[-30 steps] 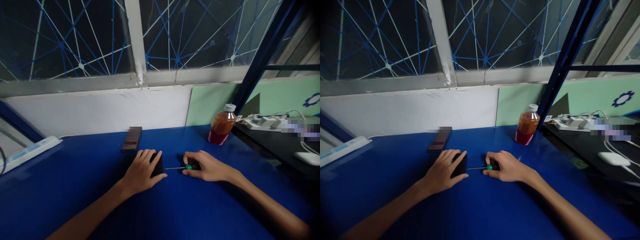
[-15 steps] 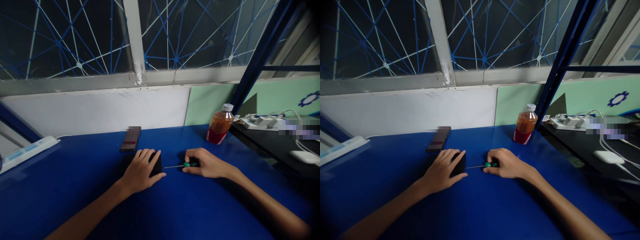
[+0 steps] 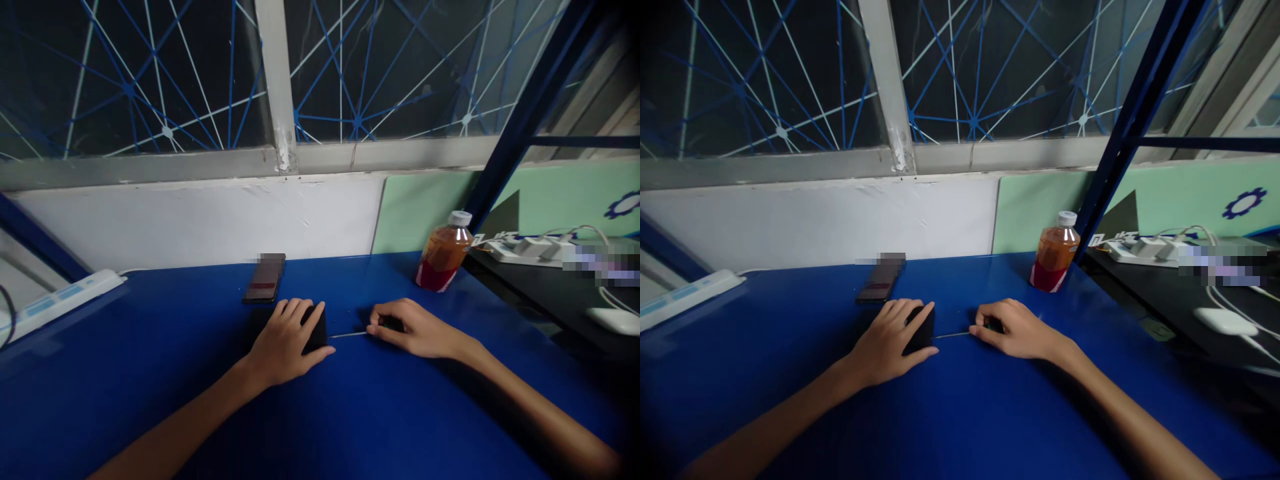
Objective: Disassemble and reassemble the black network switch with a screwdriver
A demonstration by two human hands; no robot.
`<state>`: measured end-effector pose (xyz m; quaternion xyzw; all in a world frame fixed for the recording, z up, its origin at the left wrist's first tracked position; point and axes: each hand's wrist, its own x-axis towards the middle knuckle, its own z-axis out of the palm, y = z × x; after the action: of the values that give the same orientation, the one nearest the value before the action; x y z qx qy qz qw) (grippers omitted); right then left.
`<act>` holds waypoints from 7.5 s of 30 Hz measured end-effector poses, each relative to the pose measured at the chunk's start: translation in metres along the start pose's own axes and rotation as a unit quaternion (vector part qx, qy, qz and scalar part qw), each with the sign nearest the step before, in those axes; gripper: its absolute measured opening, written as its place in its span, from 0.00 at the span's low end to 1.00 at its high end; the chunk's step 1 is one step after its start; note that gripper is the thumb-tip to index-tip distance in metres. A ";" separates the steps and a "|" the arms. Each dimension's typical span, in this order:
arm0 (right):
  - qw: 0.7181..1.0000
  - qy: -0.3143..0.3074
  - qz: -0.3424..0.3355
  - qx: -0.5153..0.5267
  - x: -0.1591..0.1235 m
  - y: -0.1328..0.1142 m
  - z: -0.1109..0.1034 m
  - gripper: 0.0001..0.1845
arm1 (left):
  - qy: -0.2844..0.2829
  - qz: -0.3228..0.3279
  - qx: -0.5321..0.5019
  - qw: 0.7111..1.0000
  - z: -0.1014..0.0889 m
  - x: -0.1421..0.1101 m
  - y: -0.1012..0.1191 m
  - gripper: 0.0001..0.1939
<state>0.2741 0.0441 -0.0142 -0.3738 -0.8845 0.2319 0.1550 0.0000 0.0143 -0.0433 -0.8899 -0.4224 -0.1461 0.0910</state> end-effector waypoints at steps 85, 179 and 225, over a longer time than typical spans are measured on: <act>0.998 0.033 0.055 0.019 -0.003 0.054 -0.023 0.17 | 0.038 -0.109 -0.129 0.985 -0.009 0.028 0.022 0.19; 0.959 0.098 0.085 -0.253 0.003 0.043 0.004 0.20 | -0.099 -0.008 -0.088 0.991 -0.009 0.045 0.004 0.33; 0.949 0.171 -0.006 -0.263 0.022 0.000 0.000 0.32 | -0.074 0.035 -0.037 0.996 -0.029 -0.012 -0.032 0.38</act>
<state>0.2592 0.0602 -0.0119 -0.4299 -0.8767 -0.0776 0.2015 -0.0375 0.0180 -0.0188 -0.9154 -0.3908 -0.0917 0.0318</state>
